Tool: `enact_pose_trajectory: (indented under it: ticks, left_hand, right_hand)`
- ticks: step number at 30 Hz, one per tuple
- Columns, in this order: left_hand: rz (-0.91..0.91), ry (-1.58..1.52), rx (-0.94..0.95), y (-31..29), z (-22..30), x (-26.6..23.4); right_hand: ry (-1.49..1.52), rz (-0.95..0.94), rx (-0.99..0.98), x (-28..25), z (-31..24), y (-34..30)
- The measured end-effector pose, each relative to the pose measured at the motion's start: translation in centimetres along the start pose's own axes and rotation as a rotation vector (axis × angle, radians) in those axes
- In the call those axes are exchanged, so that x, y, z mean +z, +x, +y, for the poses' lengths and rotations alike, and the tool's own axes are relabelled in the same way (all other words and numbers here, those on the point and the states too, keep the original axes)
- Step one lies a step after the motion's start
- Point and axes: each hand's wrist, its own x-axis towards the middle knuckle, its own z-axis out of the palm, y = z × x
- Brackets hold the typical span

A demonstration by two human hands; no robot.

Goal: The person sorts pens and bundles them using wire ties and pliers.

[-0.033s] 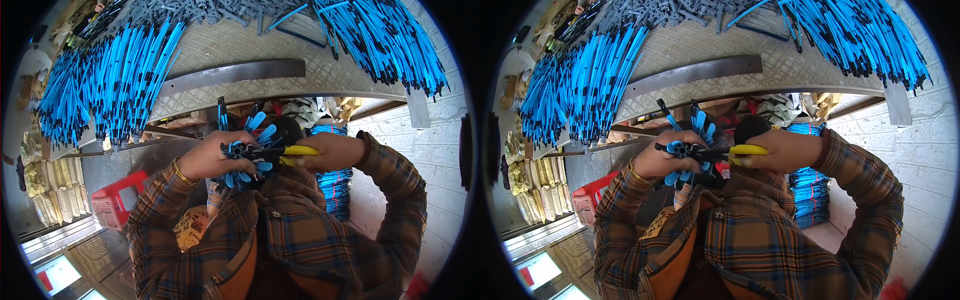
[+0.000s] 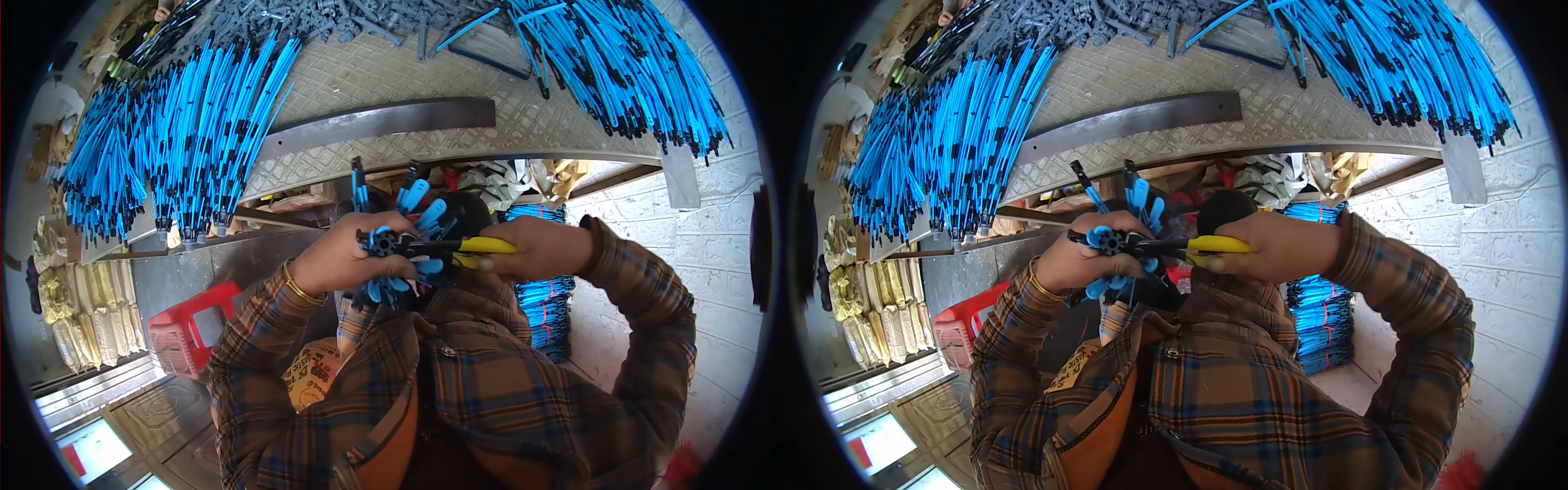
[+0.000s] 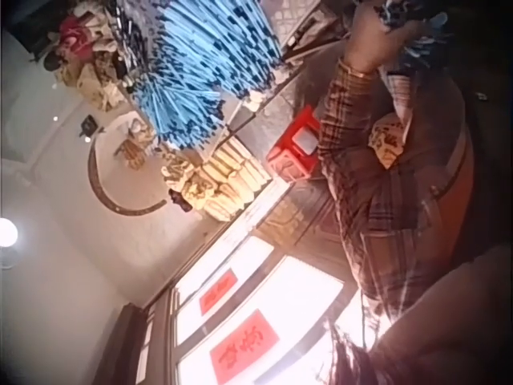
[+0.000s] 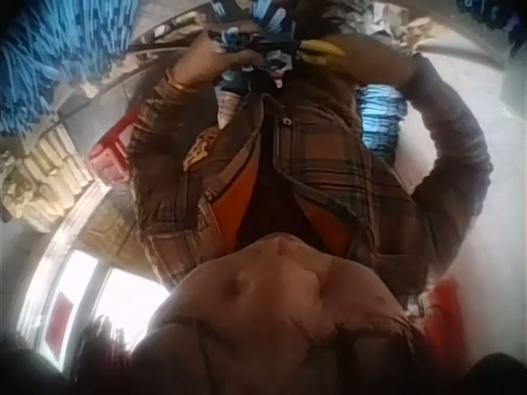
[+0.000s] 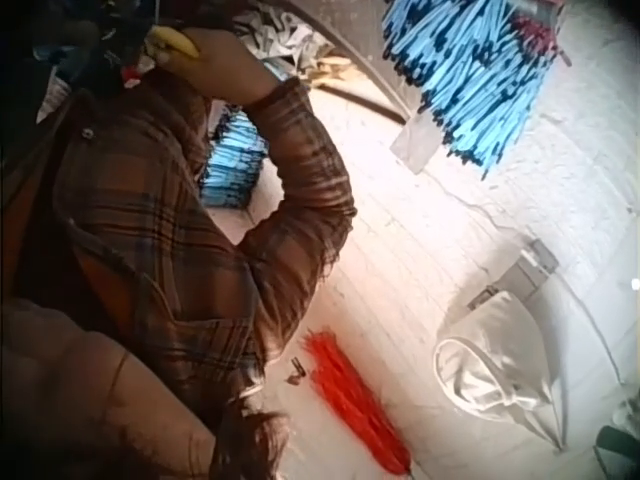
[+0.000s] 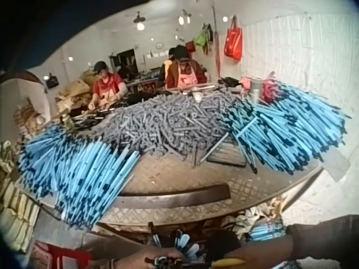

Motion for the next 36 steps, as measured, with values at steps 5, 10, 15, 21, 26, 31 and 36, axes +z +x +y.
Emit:
enact_pose_trajectory:
  ticks: [5,10,15,21,26,31,36]
  left_hand:
    - [0.168,0.025,0.027,0.5,0.3,0.3]
    - [0.328,-0.172,-0.098,-4.0,0.5,-0.2]
    - [0.451,-0.047,0.089,-8.5,-0.2,0.1]
    - [0.578,0.078,0.304,-10.5,0.8,1.0]
    - [0.547,-0.075,0.254,-12.3,3.8,0.2]
    - [0.539,-0.438,0.568,-11.0,6.6,-0.5]
    - [0.948,-0.627,0.874,-14.4,7.7,-2.8]
  right_hand:
    - [-0.417,0.360,-0.091,2.0,0.7,-0.8]
    - [-0.446,0.558,-0.079,2.3,-0.3,-1.9]
    - [-0.656,1.203,-0.118,1.7,3.8,-4.9]
    - [-1.063,1.262,-0.079,-0.1,3.6,-3.7]
    - [-0.536,0.812,-0.359,7.0,-2.2,3.0]
    - [-0.277,0.285,-0.543,11.1,-4.1,9.3]
    - [0.007,0.263,-0.622,12.3,-9.3,12.5]
